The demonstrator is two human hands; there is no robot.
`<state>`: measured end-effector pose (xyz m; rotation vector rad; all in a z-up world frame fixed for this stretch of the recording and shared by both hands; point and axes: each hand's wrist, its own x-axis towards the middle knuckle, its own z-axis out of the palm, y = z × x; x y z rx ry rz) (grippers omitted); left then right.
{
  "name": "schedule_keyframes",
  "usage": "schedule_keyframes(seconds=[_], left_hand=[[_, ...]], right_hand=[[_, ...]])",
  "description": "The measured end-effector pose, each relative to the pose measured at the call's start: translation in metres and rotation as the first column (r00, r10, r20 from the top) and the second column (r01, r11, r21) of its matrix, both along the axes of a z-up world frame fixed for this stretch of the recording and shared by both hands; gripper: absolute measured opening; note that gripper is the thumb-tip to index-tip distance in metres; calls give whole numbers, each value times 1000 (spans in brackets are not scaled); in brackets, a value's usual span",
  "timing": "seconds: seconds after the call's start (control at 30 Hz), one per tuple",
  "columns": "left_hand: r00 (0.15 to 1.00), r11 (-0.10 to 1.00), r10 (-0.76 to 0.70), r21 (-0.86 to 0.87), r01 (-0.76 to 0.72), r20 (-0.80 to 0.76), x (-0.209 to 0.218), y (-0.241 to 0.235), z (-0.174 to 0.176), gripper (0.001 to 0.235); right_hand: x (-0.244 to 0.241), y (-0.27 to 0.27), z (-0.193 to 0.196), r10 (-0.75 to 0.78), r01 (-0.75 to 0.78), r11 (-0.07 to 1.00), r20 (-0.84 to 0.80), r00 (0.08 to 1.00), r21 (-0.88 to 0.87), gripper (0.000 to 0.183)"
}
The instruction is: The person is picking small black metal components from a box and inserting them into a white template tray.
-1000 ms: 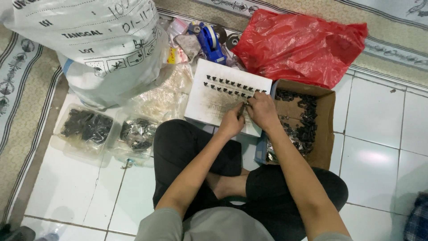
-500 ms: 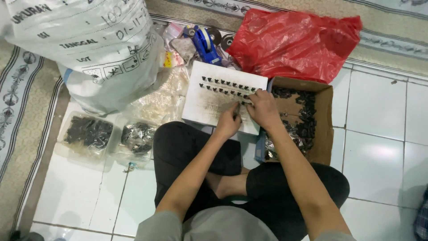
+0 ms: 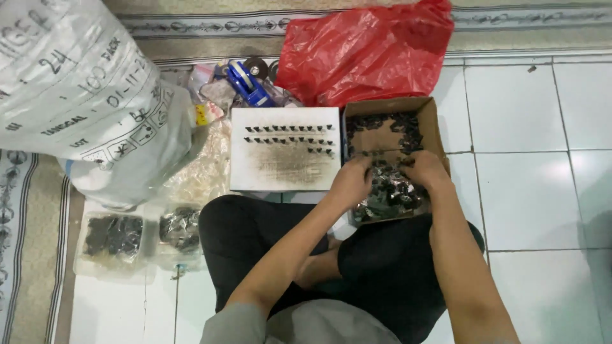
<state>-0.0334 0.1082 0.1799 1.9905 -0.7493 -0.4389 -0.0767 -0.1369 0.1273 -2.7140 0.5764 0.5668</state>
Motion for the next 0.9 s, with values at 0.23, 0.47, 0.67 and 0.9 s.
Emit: schedule_keyframes(seconds=[0.23,0.47,0.67,0.9], left_hand=[[887,929,76,290,-229,456,38,-96,-161,20],[725,735,-57,520,-435,686,107,-134,-202,15],[755,690,-92,589,-422,649,122,-144,-239,12],[663,644,-78,546,-536,744,122,-147,-255,10]], right_hand=[[18,20,-7,-155,184,951,-134,979,248,51],[44,11,-68,-156,164,931,-50,987,326,47],[54,18,-57,-246,251,873,-68,967,418,53],[51,16,-42,-317,319,866,-70,946,384,45]])
